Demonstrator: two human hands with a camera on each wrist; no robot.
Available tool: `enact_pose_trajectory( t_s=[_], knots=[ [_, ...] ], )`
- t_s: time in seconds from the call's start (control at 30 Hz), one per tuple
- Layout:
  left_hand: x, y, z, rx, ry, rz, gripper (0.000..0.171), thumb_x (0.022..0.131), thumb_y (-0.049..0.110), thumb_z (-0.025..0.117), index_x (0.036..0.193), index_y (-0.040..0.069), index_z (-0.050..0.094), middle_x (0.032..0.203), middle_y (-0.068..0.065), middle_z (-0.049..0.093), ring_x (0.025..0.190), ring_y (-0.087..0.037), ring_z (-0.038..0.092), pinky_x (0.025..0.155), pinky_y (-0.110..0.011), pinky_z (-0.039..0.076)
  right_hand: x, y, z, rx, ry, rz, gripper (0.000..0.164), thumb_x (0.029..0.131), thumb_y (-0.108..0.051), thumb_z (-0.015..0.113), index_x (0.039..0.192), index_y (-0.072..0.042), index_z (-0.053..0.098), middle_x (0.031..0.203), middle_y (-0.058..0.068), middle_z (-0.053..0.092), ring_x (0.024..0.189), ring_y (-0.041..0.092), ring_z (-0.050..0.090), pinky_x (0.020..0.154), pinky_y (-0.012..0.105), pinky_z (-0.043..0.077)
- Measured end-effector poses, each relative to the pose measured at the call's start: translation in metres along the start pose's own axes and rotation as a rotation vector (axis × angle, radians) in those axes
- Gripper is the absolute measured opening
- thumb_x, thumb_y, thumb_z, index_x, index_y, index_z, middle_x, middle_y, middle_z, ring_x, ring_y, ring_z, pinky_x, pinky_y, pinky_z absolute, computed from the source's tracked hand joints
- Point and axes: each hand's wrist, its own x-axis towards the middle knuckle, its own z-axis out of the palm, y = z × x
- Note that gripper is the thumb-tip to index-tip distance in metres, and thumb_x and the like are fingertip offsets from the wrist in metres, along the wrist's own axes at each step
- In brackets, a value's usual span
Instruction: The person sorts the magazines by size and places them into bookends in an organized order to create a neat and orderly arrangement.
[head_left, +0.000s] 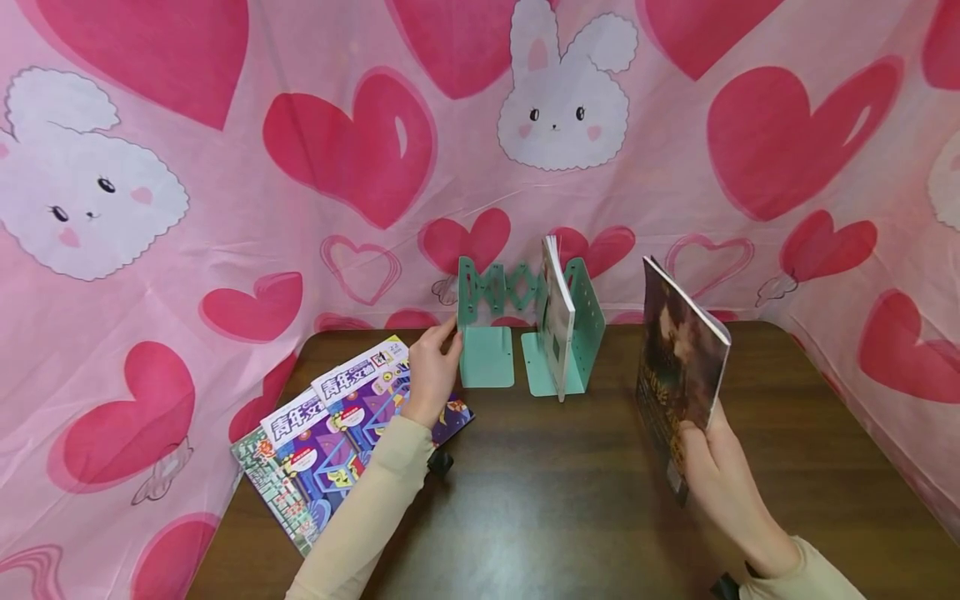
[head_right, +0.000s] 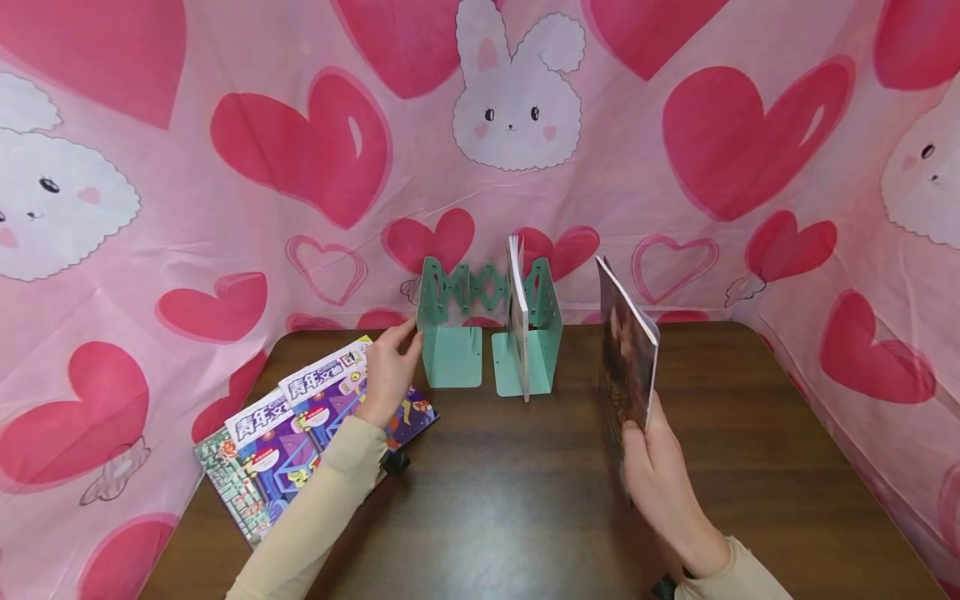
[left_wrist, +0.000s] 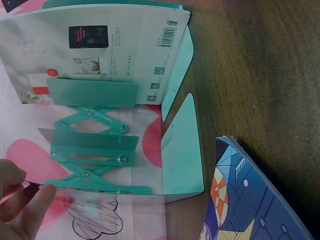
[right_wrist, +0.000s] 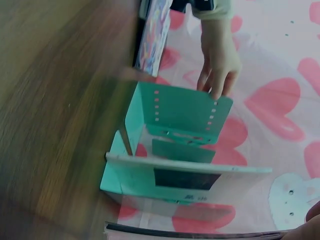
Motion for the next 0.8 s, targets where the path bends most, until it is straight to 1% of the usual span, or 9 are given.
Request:
enact_pose_trajectory(
  t_s=[0.13, 0.23, 0.33, 0.43, 0.6, 0.8],
  knots=[
    [0.000, -0.001, 0.000, 0.013, 0.008, 0.010, 0.035, 0.100, 0.010, 0.069, 0.134, 0.002, 0.069, 0.116, -0.018, 0.075, 0.108, -0.032, 0.072, 0.091, -0.048, 0.059, -0.005, -0.006, 0.006, 0.016, 0.001, -0.011, 0.064, 0.106, 0.003, 0.036, 0.165, -0.021, 0.029, 0.157, 0.025, 0.045, 0.138, -0.007, 0.038, 0.103, 0.002, 0.030],
    [0.001, -0.001, 0.001, 0.020, 0.018, 0.023, 0.034, 0.100, 0.009, 0.069, 0.134, 0.002, 0.070, 0.114, -0.018, 0.075, 0.106, -0.033, 0.072, 0.089, -0.049, 0.059, -0.009, -0.011, 0.010, 0.032, -0.003, -0.027, 0.063, 0.106, 0.006, 0.037, 0.164, -0.018, 0.032, 0.154, 0.026, 0.048, 0.134, -0.013, 0.039, 0.102, 0.003, 0.032],
    [0.001, -0.002, 0.001, 0.028, 0.034, 0.048, 0.034, 0.099, 0.008, 0.070, 0.133, 0.002, 0.071, 0.112, -0.019, 0.076, 0.104, -0.033, 0.073, 0.087, -0.049, 0.059, -0.013, -0.015, 0.014, 0.053, -0.011, -0.048, 0.062, 0.105, 0.008, 0.036, 0.163, -0.015, 0.034, 0.153, 0.026, 0.049, 0.134, -0.012, 0.041, 0.103, 0.004, 0.034],
    [0.001, -0.002, 0.002, 0.030, 0.043, 0.058, 0.033, 0.099, 0.008, 0.070, 0.132, 0.002, 0.071, 0.111, -0.019, 0.076, 0.103, -0.033, 0.073, 0.086, -0.049, 0.059, -0.016, -0.020, 0.017, 0.075, -0.017, -0.066, 0.062, 0.105, 0.009, 0.036, 0.162, -0.013, 0.035, 0.153, 0.025, 0.049, 0.136, -0.010, 0.042, 0.105, 0.005, 0.034],
    [0.000, -0.001, 0.002, 0.017, 0.026, 0.034, 0.034, 0.100, 0.008, 0.069, 0.134, 0.002, 0.070, 0.113, -0.018, 0.075, 0.103, -0.032, 0.073, 0.086, -0.048, 0.060, -0.021, -0.026, 0.021, 0.110, -0.028, -0.083, 0.063, 0.103, 0.012, 0.036, 0.161, -0.014, 0.037, 0.153, 0.023, 0.050, 0.138, -0.007, 0.044, 0.106, 0.007, 0.035],
    [-0.001, 0.000, 0.001, 0.010, 0.020, 0.020, 0.034, 0.101, 0.010, 0.069, 0.135, 0.004, 0.070, 0.113, -0.018, 0.075, 0.103, -0.032, 0.073, 0.086, -0.048, 0.060, -0.027, -0.030, 0.026, 0.114, -0.032, -0.085, 0.063, 0.104, 0.011, 0.037, 0.161, -0.015, 0.037, 0.153, 0.021, 0.050, 0.138, -0.006, 0.044, 0.106, 0.007, 0.035]
  ],
)
